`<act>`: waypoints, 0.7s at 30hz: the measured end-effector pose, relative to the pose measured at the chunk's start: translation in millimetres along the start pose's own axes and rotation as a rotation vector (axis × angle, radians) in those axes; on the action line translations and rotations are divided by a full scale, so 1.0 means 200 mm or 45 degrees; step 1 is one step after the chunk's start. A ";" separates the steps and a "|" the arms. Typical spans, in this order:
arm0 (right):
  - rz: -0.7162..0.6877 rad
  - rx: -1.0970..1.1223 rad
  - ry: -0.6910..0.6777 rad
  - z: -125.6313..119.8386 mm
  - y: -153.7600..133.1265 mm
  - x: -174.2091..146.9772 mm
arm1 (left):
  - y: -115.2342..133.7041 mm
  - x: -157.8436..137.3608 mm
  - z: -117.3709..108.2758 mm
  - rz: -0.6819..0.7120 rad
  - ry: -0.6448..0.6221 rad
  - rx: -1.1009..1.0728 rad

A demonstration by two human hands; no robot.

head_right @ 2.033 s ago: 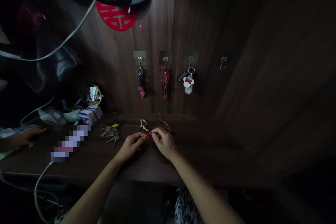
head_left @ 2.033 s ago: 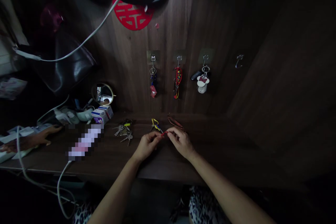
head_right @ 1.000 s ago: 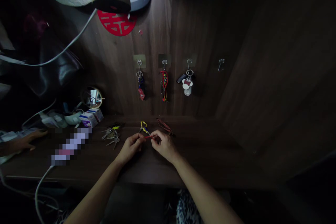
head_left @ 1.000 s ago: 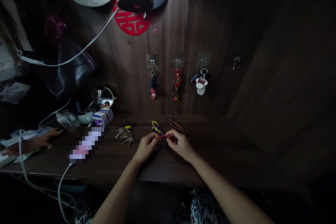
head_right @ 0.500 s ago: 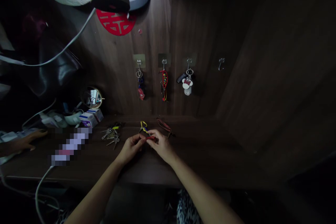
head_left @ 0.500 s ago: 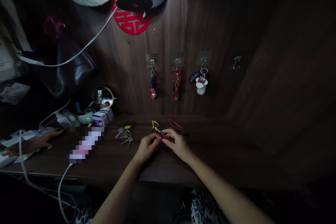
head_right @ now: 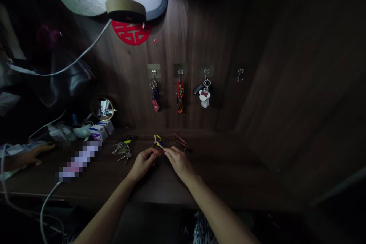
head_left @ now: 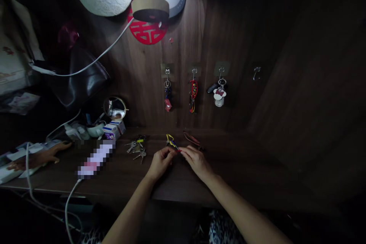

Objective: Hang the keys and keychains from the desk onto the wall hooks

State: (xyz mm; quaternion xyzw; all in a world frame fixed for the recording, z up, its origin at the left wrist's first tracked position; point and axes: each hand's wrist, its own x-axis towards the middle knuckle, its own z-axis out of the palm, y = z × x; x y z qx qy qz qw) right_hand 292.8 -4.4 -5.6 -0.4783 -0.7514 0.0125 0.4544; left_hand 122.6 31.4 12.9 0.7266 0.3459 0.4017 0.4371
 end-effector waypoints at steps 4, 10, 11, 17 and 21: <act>0.011 -0.014 0.025 -0.01 -0.01 0.00 | 0.00 0.00 0.00 -0.003 0.003 0.005; 0.102 0.020 0.081 -0.02 -0.03 0.01 | 0.00 0.00 0.00 -0.047 0.010 0.004; 0.135 0.042 0.099 -0.02 -0.03 0.02 | 0.00 0.00 0.00 -0.051 0.011 -0.008; 0.269 0.103 0.232 -0.05 -0.04 0.04 | -0.01 -0.01 0.00 0.013 0.000 -0.098; 0.115 0.100 0.199 -0.06 -0.09 0.04 | -0.01 0.00 0.01 0.025 -0.047 0.004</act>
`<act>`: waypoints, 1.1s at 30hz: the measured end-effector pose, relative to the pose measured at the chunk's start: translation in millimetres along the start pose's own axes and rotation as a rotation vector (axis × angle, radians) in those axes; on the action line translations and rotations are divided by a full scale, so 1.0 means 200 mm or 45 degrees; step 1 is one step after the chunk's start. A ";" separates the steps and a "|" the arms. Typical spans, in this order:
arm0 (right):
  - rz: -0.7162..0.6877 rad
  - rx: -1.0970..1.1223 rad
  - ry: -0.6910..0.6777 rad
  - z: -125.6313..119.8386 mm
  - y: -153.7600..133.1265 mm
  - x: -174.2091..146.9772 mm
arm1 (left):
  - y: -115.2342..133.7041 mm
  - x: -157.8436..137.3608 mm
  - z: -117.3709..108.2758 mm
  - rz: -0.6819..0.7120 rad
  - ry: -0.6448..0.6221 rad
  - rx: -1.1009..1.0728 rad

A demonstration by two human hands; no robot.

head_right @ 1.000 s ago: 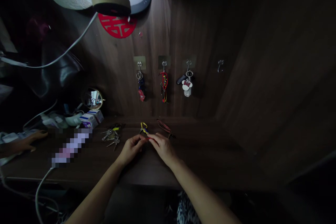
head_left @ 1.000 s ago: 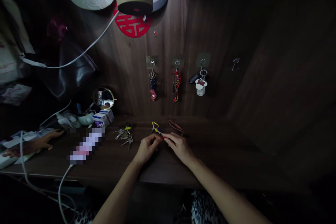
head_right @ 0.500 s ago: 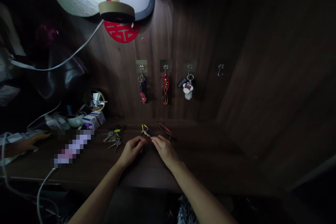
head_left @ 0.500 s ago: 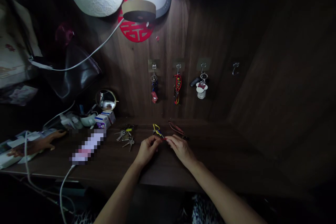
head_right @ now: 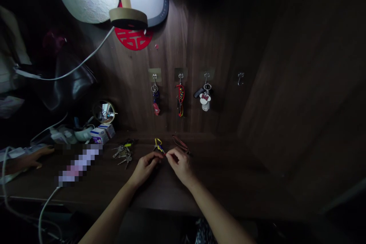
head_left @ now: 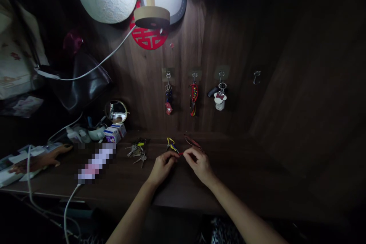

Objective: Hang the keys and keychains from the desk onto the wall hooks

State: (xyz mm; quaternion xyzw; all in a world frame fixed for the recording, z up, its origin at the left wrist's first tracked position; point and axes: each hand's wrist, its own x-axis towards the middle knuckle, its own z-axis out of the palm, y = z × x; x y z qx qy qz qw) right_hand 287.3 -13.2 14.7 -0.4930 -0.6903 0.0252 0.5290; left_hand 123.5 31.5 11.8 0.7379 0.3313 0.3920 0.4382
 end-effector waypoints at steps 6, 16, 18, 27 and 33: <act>-0.180 0.050 -0.337 0.03 -0.02 -0.03 | 0.01 0.01 -0.01 -0.007 0.003 -0.093; -0.045 0.032 -0.220 0.04 -0.01 -0.01 | 0.00 0.01 -0.02 0.135 0.159 -0.030; -0.036 0.024 -0.193 0.04 -0.01 -0.01 | 0.00 0.01 -0.02 0.090 0.111 -0.082; 0.048 0.095 -0.141 0.04 0.00 -0.02 | -0.01 0.00 -0.01 -0.002 0.052 -0.217; 0.205 0.210 -0.195 0.03 0.01 -0.02 | -0.03 0.01 -0.01 0.011 0.126 -0.210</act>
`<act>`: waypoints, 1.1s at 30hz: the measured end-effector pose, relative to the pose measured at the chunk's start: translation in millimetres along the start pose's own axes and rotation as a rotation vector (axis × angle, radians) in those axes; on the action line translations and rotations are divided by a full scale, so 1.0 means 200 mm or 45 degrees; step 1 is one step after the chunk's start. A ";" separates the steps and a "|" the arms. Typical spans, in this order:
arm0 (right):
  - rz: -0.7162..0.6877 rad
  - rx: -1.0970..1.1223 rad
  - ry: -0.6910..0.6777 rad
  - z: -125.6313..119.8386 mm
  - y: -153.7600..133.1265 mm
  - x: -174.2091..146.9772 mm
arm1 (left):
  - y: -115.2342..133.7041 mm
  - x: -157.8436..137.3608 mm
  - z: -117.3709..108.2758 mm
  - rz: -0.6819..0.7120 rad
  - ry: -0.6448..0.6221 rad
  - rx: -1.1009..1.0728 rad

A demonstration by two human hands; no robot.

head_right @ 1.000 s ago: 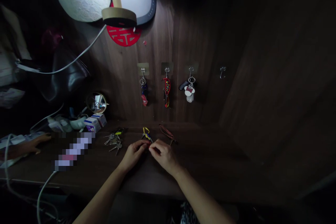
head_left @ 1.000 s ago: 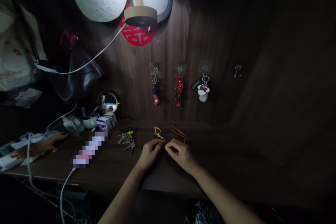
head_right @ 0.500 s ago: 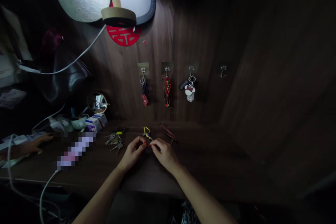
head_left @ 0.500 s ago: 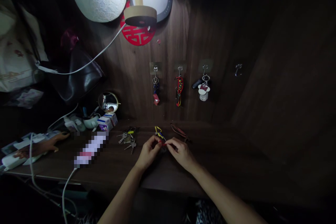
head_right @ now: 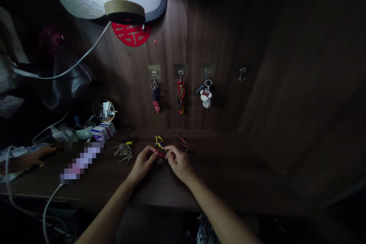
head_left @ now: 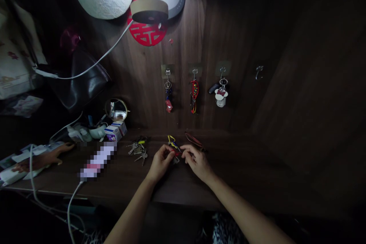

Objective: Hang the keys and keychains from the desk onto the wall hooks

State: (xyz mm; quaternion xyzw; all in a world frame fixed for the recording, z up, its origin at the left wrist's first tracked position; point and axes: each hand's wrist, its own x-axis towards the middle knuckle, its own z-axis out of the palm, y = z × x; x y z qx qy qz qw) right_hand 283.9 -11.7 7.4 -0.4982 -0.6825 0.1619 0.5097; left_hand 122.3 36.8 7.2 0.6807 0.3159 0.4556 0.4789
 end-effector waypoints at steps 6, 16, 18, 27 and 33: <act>0.128 -0.004 -0.038 0.00 -0.01 0.01 | 0.00 0.00 0.00 0.032 0.026 -0.018; 0.141 0.056 -0.101 0.00 0.00 0.01 | 0.01 -0.01 0.01 0.046 -0.036 0.032; 0.110 -0.005 -0.077 0.01 0.00 0.01 | 0.01 -0.01 0.01 0.042 -0.032 0.037; 0.118 -0.074 -0.038 0.01 0.01 0.01 | 0.01 0.00 0.00 0.032 0.016 0.045; 0.217 0.064 -0.060 0.01 0.02 0.01 | 0.00 0.00 0.00 0.027 -0.028 0.066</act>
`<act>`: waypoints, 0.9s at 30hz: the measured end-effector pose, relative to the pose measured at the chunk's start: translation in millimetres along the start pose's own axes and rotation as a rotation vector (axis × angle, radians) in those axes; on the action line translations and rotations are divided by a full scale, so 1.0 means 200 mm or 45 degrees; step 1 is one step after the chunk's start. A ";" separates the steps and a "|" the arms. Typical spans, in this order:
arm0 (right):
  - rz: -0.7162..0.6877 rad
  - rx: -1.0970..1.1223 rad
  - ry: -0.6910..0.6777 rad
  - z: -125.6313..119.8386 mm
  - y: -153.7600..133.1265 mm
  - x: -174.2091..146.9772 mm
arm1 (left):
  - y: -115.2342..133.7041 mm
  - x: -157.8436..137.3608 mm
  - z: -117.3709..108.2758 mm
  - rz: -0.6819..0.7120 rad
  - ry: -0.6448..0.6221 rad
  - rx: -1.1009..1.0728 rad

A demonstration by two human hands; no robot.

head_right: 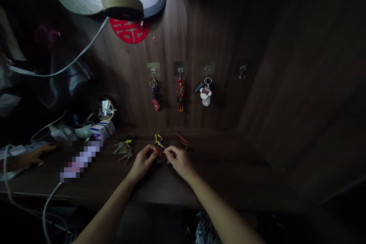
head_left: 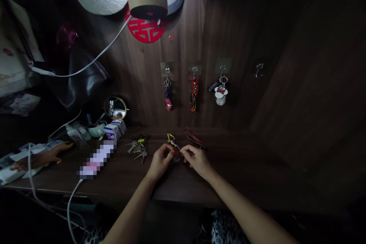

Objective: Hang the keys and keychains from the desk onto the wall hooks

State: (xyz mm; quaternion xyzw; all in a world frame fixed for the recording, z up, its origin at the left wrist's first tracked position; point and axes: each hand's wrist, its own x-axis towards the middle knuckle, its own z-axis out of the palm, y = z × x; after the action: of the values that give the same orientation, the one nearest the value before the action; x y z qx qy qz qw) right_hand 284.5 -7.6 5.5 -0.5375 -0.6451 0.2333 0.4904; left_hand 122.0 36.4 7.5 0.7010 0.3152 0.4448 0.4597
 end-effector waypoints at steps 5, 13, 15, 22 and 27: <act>0.011 -0.014 -0.082 0.00 0.00 0.00 | 0.01 0.00 0.00 -0.004 0.021 -0.073; 0.039 0.025 -0.083 0.01 0.02 0.00 | 0.03 0.00 0.00 -0.020 0.019 -0.098; 0.055 0.032 -0.085 0.02 0.01 0.00 | 0.03 -0.01 0.00 -0.013 0.018 -0.079; 0.054 0.045 -0.109 0.02 0.00 -0.01 | 0.03 0.00 0.00 -0.006 0.047 -0.034; 0.069 0.040 -0.123 0.02 -0.01 -0.02 | 0.01 0.00 0.00 -0.010 0.072 -0.002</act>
State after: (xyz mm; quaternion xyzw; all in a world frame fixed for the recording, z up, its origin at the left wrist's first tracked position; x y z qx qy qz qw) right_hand 280.4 -10.0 3.8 -0.5350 -0.6496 0.2825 0.4605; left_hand 122.0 36.0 8.7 0.6864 0.3305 0.4629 0.4531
